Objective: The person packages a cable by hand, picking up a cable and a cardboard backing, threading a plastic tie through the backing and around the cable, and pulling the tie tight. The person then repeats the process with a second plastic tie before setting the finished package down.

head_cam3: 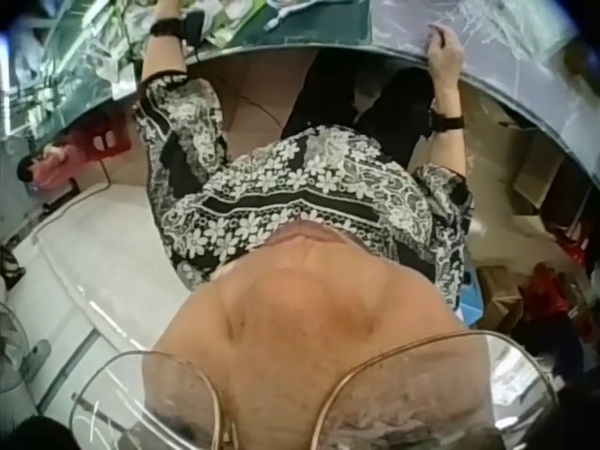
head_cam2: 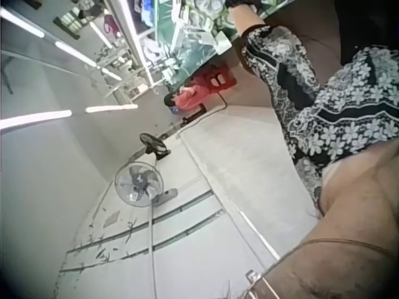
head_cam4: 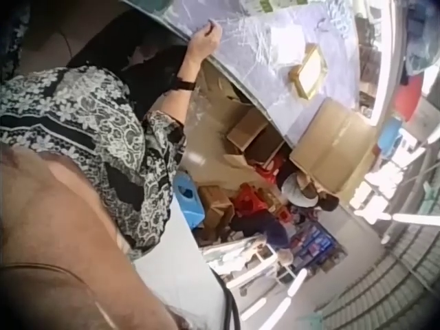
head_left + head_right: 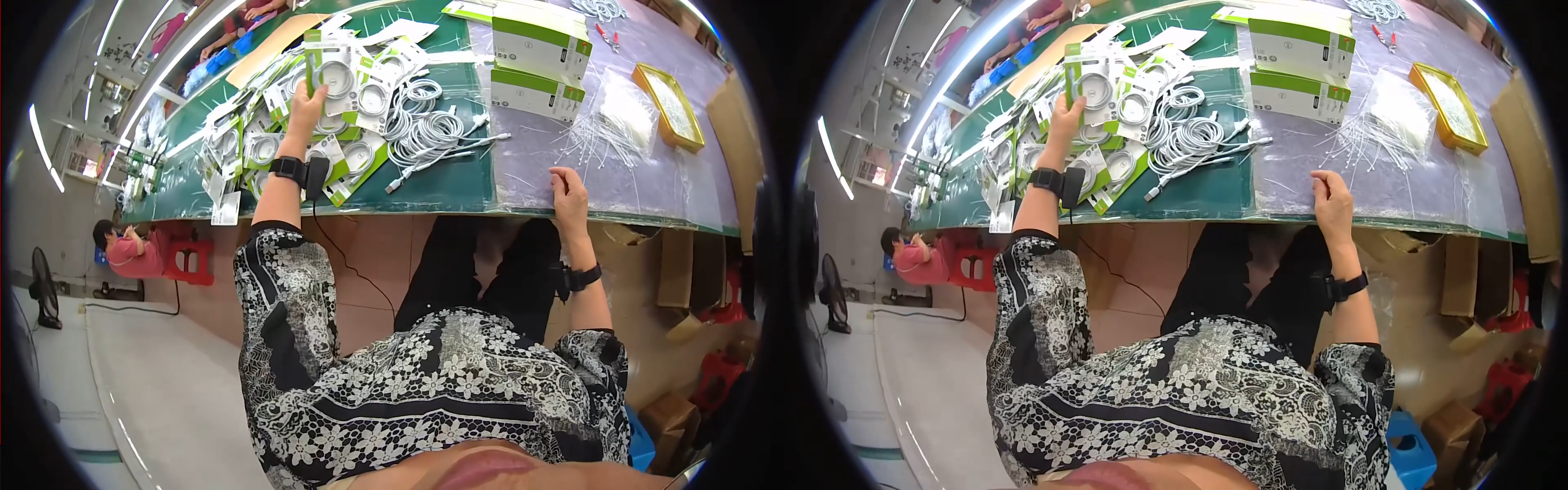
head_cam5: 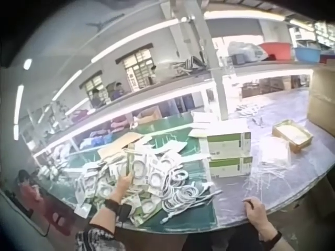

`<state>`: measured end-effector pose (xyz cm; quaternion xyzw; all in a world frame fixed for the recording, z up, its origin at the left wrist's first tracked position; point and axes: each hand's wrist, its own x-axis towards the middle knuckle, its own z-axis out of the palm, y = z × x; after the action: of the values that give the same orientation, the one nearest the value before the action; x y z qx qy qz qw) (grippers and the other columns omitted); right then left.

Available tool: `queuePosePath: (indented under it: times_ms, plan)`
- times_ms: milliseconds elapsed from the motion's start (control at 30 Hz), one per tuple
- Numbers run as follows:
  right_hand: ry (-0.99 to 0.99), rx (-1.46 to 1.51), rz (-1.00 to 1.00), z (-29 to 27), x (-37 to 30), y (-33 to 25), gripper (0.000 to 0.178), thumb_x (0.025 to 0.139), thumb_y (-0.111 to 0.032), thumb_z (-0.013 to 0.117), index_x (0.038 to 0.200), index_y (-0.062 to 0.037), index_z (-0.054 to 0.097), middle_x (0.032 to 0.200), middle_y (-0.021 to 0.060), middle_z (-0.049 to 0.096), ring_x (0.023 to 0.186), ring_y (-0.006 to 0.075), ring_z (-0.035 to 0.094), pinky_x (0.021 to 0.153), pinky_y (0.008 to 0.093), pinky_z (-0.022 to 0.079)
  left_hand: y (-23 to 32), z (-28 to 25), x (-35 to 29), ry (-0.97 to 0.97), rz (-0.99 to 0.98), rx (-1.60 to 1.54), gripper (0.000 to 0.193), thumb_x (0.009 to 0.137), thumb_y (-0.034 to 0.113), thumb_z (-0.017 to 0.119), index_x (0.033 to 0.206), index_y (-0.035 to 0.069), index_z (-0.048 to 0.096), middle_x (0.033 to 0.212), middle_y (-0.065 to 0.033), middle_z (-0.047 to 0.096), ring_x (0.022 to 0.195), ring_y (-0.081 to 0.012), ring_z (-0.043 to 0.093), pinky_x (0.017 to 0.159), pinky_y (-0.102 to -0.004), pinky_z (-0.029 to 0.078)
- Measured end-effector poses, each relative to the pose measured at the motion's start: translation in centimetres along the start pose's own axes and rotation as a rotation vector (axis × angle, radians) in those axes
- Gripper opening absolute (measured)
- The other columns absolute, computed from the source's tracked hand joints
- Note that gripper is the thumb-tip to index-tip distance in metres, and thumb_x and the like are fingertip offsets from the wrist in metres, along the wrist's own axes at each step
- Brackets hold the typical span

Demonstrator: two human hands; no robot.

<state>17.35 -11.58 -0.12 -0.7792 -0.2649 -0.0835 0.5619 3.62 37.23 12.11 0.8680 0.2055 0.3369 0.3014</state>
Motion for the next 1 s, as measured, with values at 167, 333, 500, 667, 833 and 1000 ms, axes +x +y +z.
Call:
queuePosePath:
  times_ms: [167,333,500,667,833,1000]
  plan:
    - [-0.142,0.017,-0.158,5.9,1.3,-5.4,0.016,0.084,-0.001,0.058,0.099,-0.003,0.061,0.088,0.0128,0.06,0.078,0.0233,0.06,0.07,0.0287,0.047,-5.1,-0.7,1.2,0.023,-0.031,-0.003,0.037,0.084,0.029,0.065,0.103,-0.001,0.055,0.089,-0.0155,0.061,0.081,-0.0239,0.058,0.075,-0.0343,0.046]
    - [-0.31,-0.052,-0.367,12.9,2.1,-8.8,0.019,0.08,-0.001,0.062,0.099,-0.0038,0.061,0.1,0.012,0.057,0.086,0.0289,0.059,0.072,0.0323,0.048,-8.0,0.5,0.1,0.012,-0.126,-0.036,0.039,0.086,0.024,0.064,0.111,-0.001,0.049,0.096,-0.0116,0.061,0.087,-0.0201,0.058,0.078,-0.0309,0.046]
    - [-0.355,0.008,-0.333,15.6,2.1,-11.3,0.022,0.081,-0.003,0.063,0.103,-0.004,0.06,0.102,0.0121,0.058,0.086,0.0289,0.059,0.073,0.031,0.048,-7.1,-1.1,-2.0,0.016,-0.237,-0.645,0.032,0.092,0.015,0.055,0.119,0.001,0.045,0.104,-0.0069,0.058,0.094,-0.0143,0.057,0.081,-0.0264,0.047]
    - [-0.297,0.315,-0.044,16.7,4.9,-14.6,0.02,0.082,-0.007,0.064,0.101,-0.0034,0.061,0.096,0.0121,0.058,0.086,0.0264,0.059,0.073,0.0285,0.048,1.3,-0.3,-5.6,-0.19,-0.28,-1.033,0.03,0.094,0.011,0.051,0.121,0.002,0.042,0.11,-0.0072,0.056,0.097,-0.0141,0.057,0.084,-0.0268,0.047]
    - [-0.371,0.33,-0.019,19.0,5.9,-15.7,0.019,0.08,-0.012,0.066,0.096,-0.0039,0.06,0.088,0.0112,0.056,0.083,0.0266,0.059,0.072,0.0323,0.048,3.9,1.2,-7.7,-0.195,-0.242,-1.097,0.033,0.094,0.012,0.052,0.124,0.003,0.039,0.113,-0.007,0.055,0.1,-0.0133,0.055,0.084,-0.0265,0.046]
    - [-0.45,-0.117,-0.315,17.9,3.1,-13.2,0.022,0.076,-0.015,0.069,0.094,-0.0056,0.059,0.09,0.0096,0.055,0.085,0.0269,0.058,0.074,0.0374,0.048,-0.2,2.2,-6.5,-0.007,-0.126,-0.753,0.036,0.092,0.011,0.056,0.124,0.003,0.042,0.111,-0.0096,0.055,0.098,-0.0182,0.056,0.084,-0.0301,0.045]
